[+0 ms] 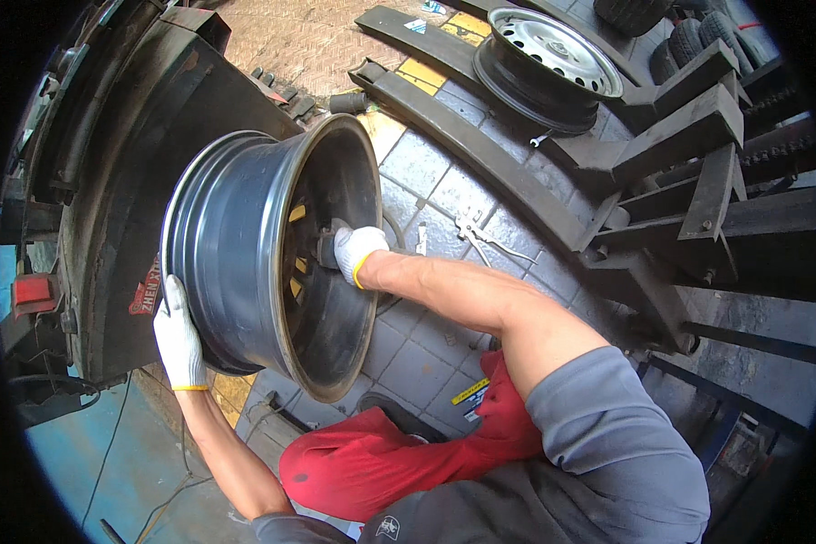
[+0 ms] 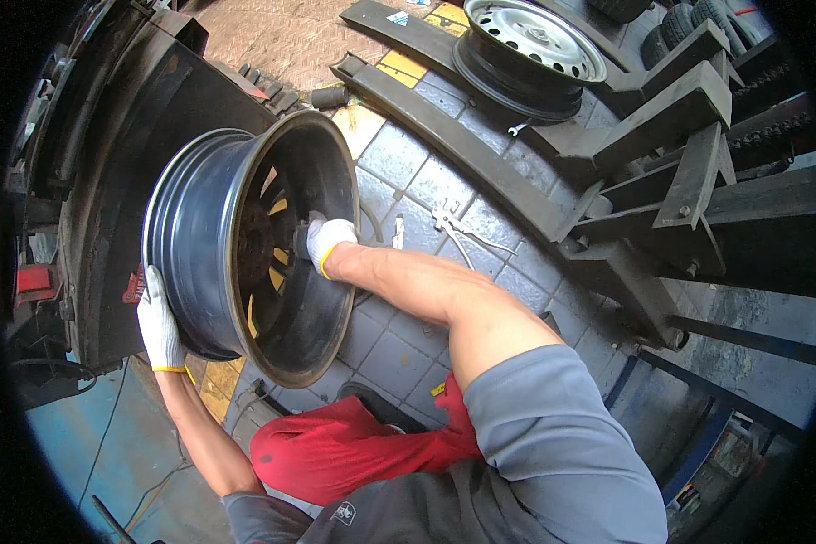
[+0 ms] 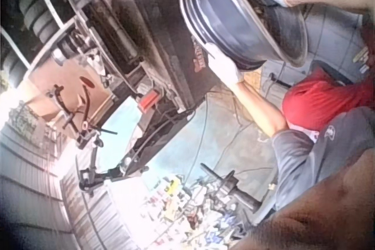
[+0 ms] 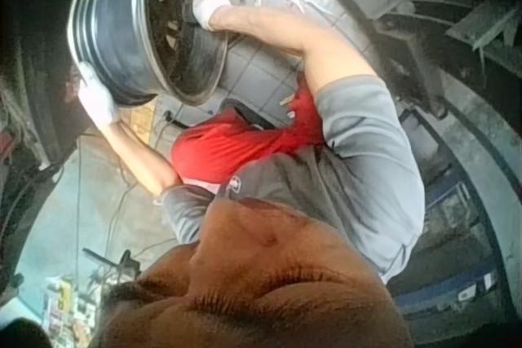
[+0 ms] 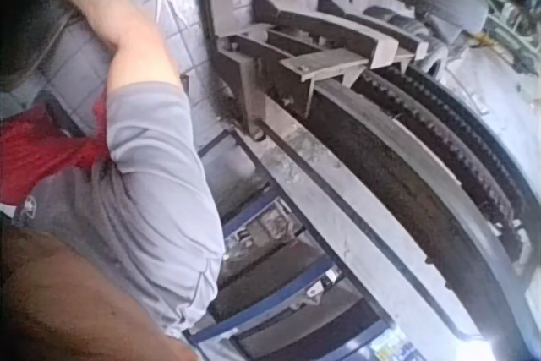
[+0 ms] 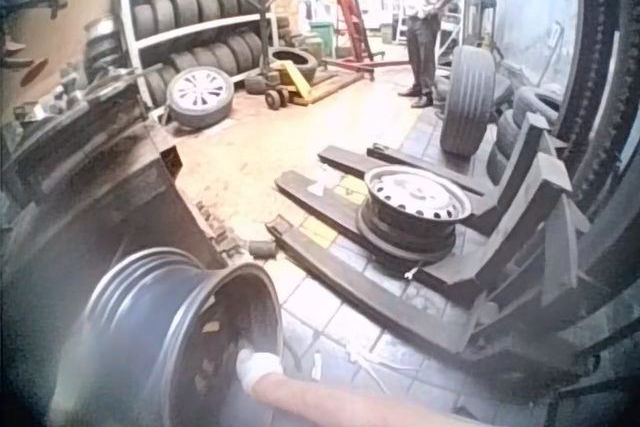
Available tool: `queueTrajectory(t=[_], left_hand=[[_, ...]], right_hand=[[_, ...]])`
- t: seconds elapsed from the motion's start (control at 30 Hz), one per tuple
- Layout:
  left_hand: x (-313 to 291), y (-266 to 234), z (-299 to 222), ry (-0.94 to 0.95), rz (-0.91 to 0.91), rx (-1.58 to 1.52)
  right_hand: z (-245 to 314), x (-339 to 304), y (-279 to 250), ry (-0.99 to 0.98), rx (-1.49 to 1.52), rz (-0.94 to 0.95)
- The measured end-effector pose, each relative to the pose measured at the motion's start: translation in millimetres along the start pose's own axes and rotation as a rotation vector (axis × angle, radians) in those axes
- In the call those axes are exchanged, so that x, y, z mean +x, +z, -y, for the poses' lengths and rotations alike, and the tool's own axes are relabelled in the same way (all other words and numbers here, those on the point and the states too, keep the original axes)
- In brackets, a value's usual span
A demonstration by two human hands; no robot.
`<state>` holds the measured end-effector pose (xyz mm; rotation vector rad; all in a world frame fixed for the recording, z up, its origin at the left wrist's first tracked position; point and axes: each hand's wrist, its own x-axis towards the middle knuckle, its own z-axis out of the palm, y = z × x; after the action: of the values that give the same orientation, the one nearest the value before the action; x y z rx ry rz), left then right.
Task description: The person uses a power sander to clean the inner surface of a car wheel rim, then switches to a wire brush to scrub the same area. The person rotates the rim to access different sections and continues scrubbing until the end of the clip.
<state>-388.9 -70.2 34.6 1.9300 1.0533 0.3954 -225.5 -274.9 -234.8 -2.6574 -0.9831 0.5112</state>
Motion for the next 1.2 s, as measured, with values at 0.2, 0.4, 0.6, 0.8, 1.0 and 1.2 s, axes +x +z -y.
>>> queueTrajectory(t=[0.2, 0.4, 0.6, 0.8, 1.0, 1.2], left_hand=[[-12.1, -5.3, 9.7, 0.042, -0.056, 0.019], [-16.5, -20.2, 31.3, 0.039, -0.054, 0.090], [-17.2, -12.3, 22.6, 0.046, -0.069, 0.080], [-9.6, -10.6, 20.4, 0.045, -0.061, 0.071], [-8.3, -2.4, 7.2, 0.042, -0.039, 0.005], [-10.7, -2.5, 4.5, 0.045, -0.044, 0.045]], right_hand=[[0.8, -11.2, -11.9, -0.060, -0.052, -0.011], [4.5, -2.1, -15.1, -0.051, -0.062, 0.005], [7.1, 9.5, -3.9, -0.046, -0.086, 0.070], [11.8, 24.8, -20.9, 0.040, -0.075, 0.086], [25.8, 37.2, -25.8, 0.040, -0.162, 0.209], [32.8, 27.1, -33.1, -0.003, -0.176, 0.266]])
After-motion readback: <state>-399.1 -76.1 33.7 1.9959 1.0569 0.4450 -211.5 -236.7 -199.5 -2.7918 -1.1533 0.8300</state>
